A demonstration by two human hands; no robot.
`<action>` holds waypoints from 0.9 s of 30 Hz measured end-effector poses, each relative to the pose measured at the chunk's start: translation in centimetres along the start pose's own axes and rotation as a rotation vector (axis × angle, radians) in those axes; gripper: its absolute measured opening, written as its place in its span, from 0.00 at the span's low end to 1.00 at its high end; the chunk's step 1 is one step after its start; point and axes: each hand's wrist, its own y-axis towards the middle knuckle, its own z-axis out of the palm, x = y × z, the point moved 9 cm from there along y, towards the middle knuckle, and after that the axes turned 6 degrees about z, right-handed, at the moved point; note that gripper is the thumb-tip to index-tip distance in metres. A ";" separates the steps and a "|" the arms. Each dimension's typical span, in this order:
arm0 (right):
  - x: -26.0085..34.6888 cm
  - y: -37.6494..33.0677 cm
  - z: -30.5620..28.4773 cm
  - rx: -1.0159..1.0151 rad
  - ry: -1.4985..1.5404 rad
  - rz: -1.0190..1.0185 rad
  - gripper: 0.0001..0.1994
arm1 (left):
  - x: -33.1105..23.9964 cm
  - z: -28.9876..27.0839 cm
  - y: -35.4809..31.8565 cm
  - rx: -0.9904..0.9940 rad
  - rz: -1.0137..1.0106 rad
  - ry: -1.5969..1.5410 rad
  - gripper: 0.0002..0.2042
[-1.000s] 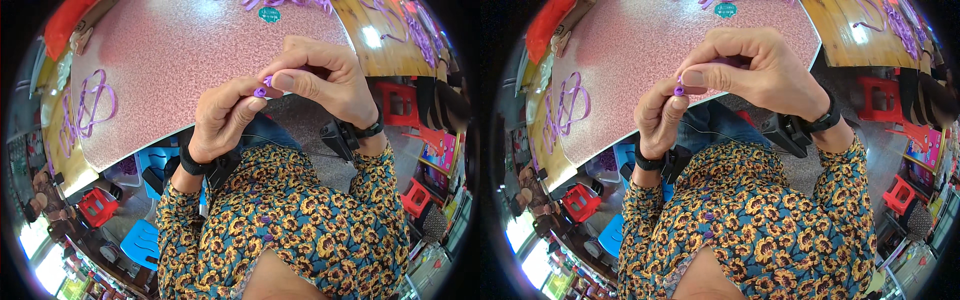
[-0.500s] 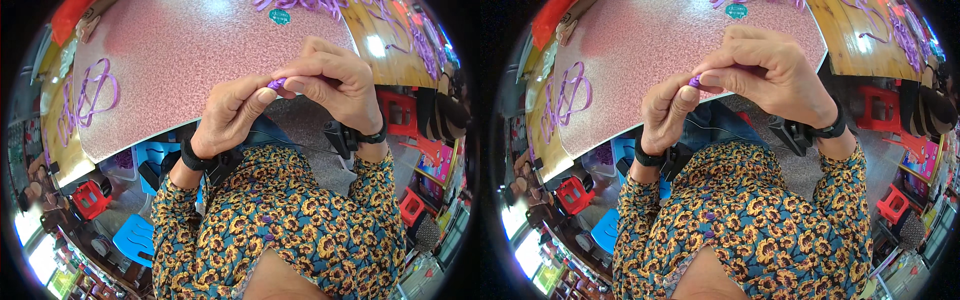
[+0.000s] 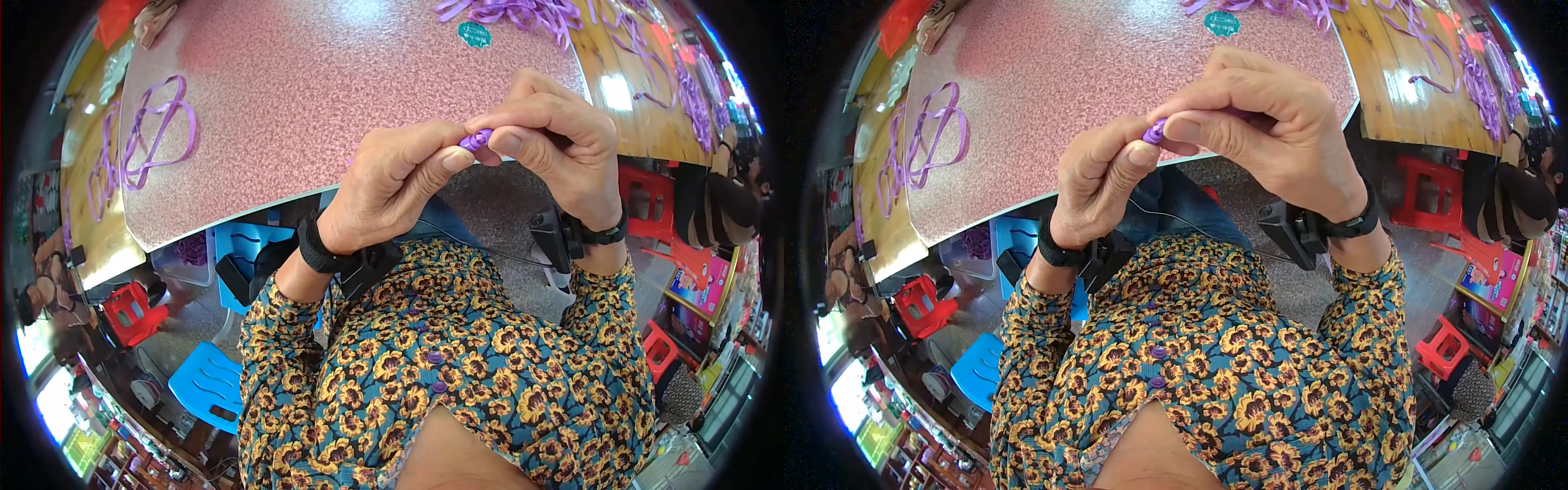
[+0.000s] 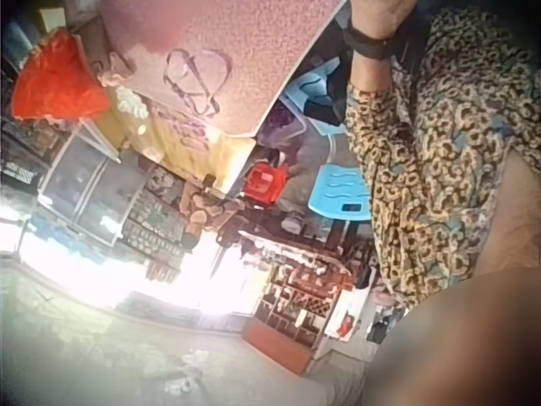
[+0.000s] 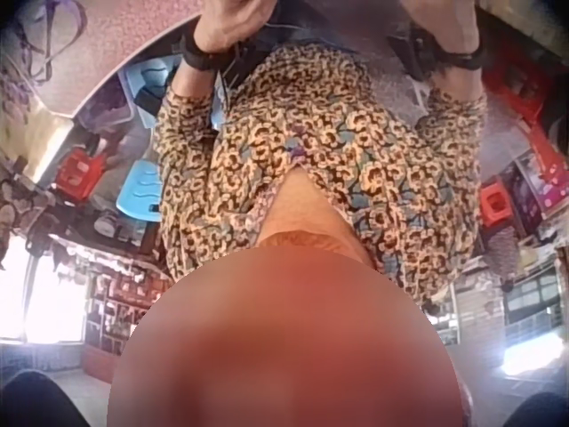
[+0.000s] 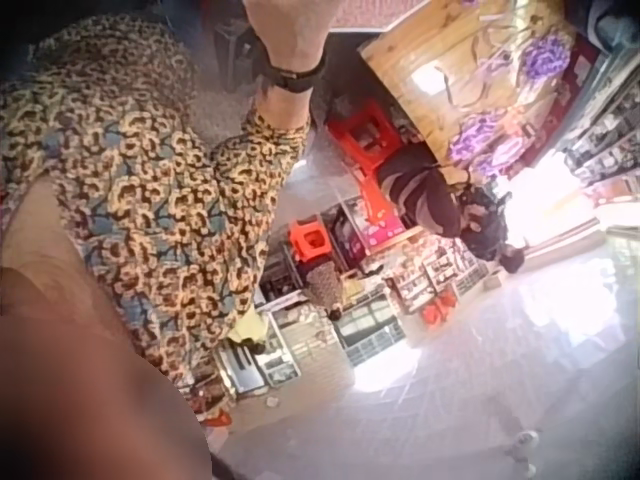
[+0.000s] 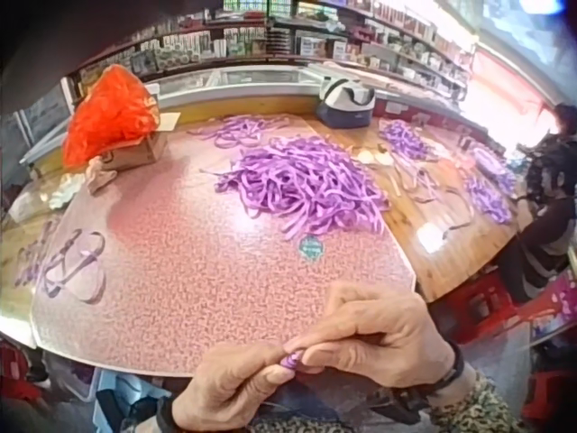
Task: Tying small purple ribbons into bows at a workbench.
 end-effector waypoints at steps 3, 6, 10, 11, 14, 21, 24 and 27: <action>-0.2 0.0 0.0 -0.012 0.025 0.031 0.08 | 0.0 -0.2 0.0 -0.013 0.011 -0.002 0.13; 0.2 0.0 -0.1 -0.022 -0.024 0.004 0.08 | -0.5 -0.1 0.1 0.014 0.048 0.018 0.13; 1.4 0.0 -0.2 -0.041 -0.196 -0.105 0.09 | -0.2 -0.1 -0.1 0.019 -0.013 -0.005 0.13; 1.4 0.1 -0.2 -0.039 -0.197 -0.104 0.09 | -0.1 -0.1 -0.1 0.014 -0.031 -0.032 0.13; 1.6 0.2 -0.1 -0.017 -0.196 -0.126 0.09 | 0.3 0.0 -0.2 0.050 -0.064 0.000 0.12; 2.4 -0.2 0.1 0.038 -0.359 -0.242 0.10 | -0.6 -0.3 -0.2 0.060 0.092 0.335 0.09; 2.0 -0.2 0.1 0.041 -0.343 -0.228 0.10 | -0.9 -0.2 -0.2 0.062 0.116 0.398 0.08; 1.2 0.2 -0.2 0.029 -0.220 -0.198 0.09 | -1.0 0.0 0.1 0.033 0.123 0.341 0.08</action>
